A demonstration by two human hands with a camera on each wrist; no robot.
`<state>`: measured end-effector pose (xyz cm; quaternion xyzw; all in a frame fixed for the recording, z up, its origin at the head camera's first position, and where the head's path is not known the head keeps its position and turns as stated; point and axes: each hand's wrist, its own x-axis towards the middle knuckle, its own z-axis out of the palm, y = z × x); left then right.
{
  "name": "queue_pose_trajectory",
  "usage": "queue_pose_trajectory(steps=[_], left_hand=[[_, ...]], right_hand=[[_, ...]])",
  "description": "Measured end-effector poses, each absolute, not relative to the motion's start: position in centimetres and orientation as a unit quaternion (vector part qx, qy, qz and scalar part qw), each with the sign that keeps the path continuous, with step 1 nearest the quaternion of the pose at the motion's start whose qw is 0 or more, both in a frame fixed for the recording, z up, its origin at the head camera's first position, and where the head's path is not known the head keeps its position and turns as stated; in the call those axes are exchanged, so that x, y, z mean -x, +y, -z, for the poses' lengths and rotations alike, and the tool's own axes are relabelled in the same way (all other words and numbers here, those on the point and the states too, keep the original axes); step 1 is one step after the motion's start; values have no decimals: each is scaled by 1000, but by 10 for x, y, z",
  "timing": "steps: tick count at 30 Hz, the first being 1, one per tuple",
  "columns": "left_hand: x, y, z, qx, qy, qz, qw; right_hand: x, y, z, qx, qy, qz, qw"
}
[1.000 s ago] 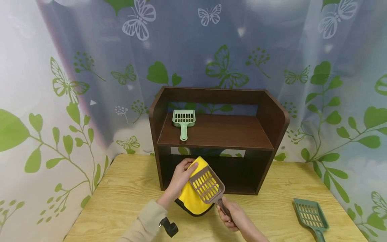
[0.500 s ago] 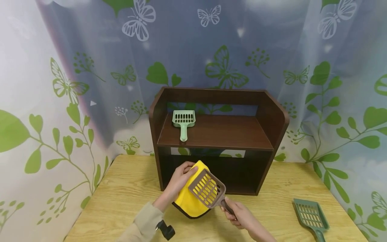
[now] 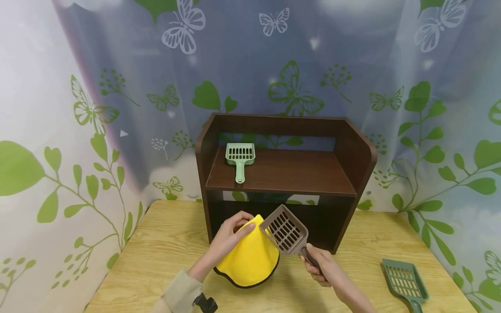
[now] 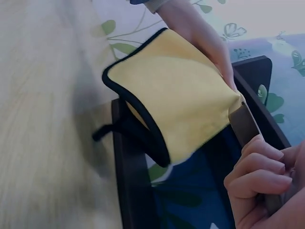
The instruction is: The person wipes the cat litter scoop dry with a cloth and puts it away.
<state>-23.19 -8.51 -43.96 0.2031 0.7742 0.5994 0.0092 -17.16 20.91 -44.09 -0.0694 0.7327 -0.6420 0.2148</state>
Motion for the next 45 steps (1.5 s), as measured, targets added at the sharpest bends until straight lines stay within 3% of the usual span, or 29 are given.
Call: queue_pose_trajectory(steps=[7, 14, 23, 29, 36, 45], left_hand=[[227, -85, 435, -233, 788, -570, -29], [225, -84, 435, -243, 819, -509, -105], [221, -85, 437, -232, 865, -420, -147], [218, -85, 439, -230, 886, -357, -184], [218, -86, 441, -232, 888, -347, -194], [216, -87, 443, -227, 889, -351, -185]], right_hand=[[171, 215, 428, 98, 741, 633, 200], [172, 215, 409, 148, 736, 639, 168], [185, 208, 377, 194, 747, 634, 45], [200, 203, 351, 169, 766, 620, -18], [225, 201, 320, 108, 781, 615, -4], [265, 195, 295, 124, 794, 590, 81]])
